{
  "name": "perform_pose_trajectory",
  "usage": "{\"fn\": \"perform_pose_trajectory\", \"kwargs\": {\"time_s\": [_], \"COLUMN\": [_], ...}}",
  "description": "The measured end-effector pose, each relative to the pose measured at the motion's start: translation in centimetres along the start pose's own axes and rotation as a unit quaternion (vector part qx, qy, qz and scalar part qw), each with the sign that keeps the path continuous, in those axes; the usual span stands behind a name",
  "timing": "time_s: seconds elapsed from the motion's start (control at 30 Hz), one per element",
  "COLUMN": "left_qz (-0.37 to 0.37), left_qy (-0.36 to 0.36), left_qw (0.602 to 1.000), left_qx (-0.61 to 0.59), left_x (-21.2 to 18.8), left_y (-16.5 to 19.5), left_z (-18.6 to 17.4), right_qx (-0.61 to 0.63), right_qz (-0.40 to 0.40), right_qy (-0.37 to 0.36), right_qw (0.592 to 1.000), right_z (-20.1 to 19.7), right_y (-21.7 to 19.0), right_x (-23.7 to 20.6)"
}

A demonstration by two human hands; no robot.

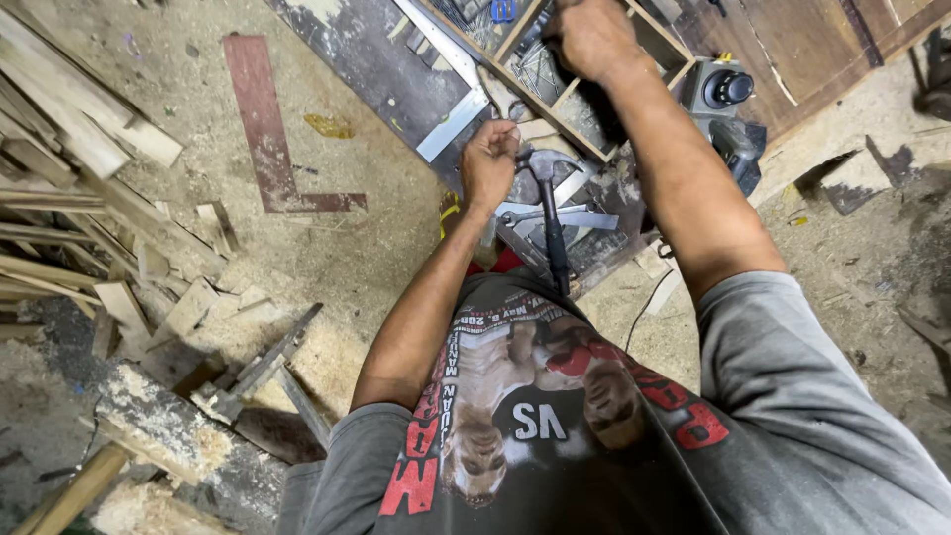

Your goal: The person carries two grooved wooden slats across the workshop, fits small wooden pieces into the grooves, then aligns the slats with cross pieces on a work surface and hammers nails to join them into a frame. At the end the person runs an electric planer along the assembled wood.

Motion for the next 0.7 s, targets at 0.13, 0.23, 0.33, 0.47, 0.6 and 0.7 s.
{"fn": "perform_pose_trajectory", "kwargs": {"time_s": [0.13,0.23,0.33,0.47,0.6,0.7], "left_qz": [0.011,0.014,0.002,-0.012,0.006,-0.001], "left_qy": [0.005,0.024,0.043,0.060,0.079,0.091], "left_qw": [1.000,1.000,0.999,0.998,0.996,0.996], "left_qx": [0.004,0.002,0.012,-0.001,0.035,0.027], "left_x": [-0.4,-0.6,-0.9,-1.8,-3.1,-4.1], "left_y": [-0.8,-0.8,-1.1,-1.3,-1.3,-1.9], "left_z": [0.5,-0.3,-1.6,-3.1,-4.6,-6.0], "right_qx": [-0.050,-0.026,-0.087,-0.185,-0.232,-0.169], "right_qz": [-0.056,-0.085,-0.084,-0.104,-0.106,-0.249], "right_qy": [0.009,-0.025,-0.074,-0.133,-0.170,0.131], "right_qw": [0.997,0.996,0.990,0.968,0.952,0.944], "right_z": [0.8,1.7,2.6,4.1,4.9,0.2], "right_y": [-2.0,-3.5,-3.4,-3.4,-3.6,-6.9], "right_x": [0.2,0.1,-0.1,-0.6,-1.2,-2.0]}}
Point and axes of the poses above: each hand's wrist, its own x-axis towards the middle knuckle, its own z-axis out of the palm, y = z × x, the point moved 8 cm from there along x, towards the middle knuckle, and after that the axes turned 11 degrees about y, right-handed, at the moved point
